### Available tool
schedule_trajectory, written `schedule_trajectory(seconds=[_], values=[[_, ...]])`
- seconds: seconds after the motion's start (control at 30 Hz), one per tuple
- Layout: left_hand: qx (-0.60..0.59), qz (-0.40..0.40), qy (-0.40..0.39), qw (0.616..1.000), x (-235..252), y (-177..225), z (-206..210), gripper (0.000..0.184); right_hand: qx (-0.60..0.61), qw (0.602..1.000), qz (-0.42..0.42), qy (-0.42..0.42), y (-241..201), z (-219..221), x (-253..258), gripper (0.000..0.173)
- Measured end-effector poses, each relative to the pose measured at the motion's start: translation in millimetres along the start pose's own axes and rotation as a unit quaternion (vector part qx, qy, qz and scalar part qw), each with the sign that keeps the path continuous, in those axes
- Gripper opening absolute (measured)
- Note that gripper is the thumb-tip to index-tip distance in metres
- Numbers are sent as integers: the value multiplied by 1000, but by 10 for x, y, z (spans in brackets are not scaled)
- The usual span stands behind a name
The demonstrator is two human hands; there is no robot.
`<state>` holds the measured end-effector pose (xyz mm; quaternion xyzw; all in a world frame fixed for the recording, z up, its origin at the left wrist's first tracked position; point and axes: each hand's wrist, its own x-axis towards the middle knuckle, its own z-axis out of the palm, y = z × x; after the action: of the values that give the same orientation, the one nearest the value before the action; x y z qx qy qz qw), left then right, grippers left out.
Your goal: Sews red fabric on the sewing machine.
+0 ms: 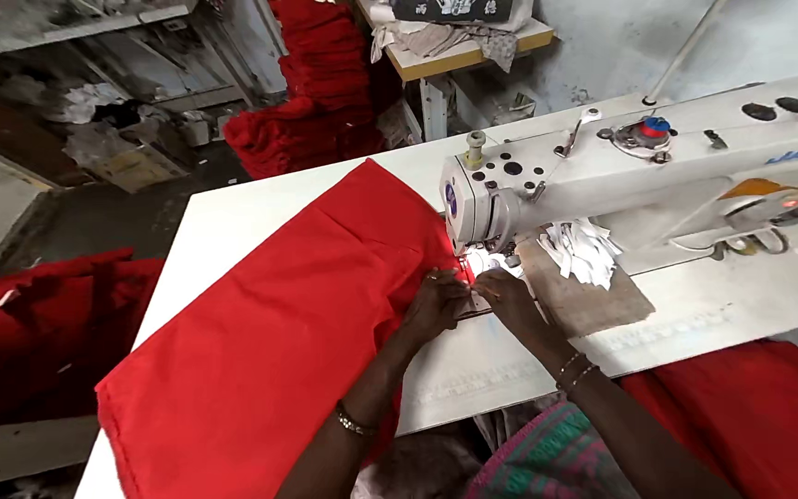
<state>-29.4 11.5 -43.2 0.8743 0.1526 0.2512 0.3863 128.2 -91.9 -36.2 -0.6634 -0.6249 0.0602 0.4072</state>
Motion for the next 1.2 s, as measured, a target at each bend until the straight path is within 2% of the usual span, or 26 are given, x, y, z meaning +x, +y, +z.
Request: schedule_trajectory(seconds=[0.1,0.2,0.27,0.33,0.4,0.47,0.5,0.57,0.67,0.87,1.0,1.1,1.2], values=[[-17,-11,36,999,155,-99,-53,18,-34,999,-33,7,68,64,139,12],[-14,-23,52,998,285,-149,-143,23,-36,999,11,-25,62,48,174,17],[-16,-30,45,998,357,-180,-207,25,-52,998,9,-34,133,-78,107,17],[-19,-30,36,999,404,-219,-249,25,-95,994,-5,59,266,-415,-16,20],[-23,-22,32,999,420,-252,-266,24,-154,975,40,155,527,-1004,-159,26],[-20,-11,35,999,417,-286,-260,25,-212,952,120,184,906,-1527,-390,36],[-16,-7,37,999,411,-292,-255,25,-224,945,145,187,1091,-1636,-528,37],[-13,-10,33,999,415,-261,-263,25,-216,944,173,178,1264,-1640,-707,34],[-24,-13,25,999,373,-259,-235,26,-195,946,186,181,1275,-1583,-759,33],[-41,13,-4,999,173,-208,-185,16,-176,950,177,187,1260,-1560,-760,34],[-49,20,-12,999,60,-163,-141,19,-192,948,161,199,1251,-1576,-782,36],[-50,19,-3,999,79,-162,-155,18,-222,946,131,198,1253,-1590,-779,45],[-39,17,3,999,193,-228,-202,19,-233,945,116,200,1247,-1580,-768,44]])
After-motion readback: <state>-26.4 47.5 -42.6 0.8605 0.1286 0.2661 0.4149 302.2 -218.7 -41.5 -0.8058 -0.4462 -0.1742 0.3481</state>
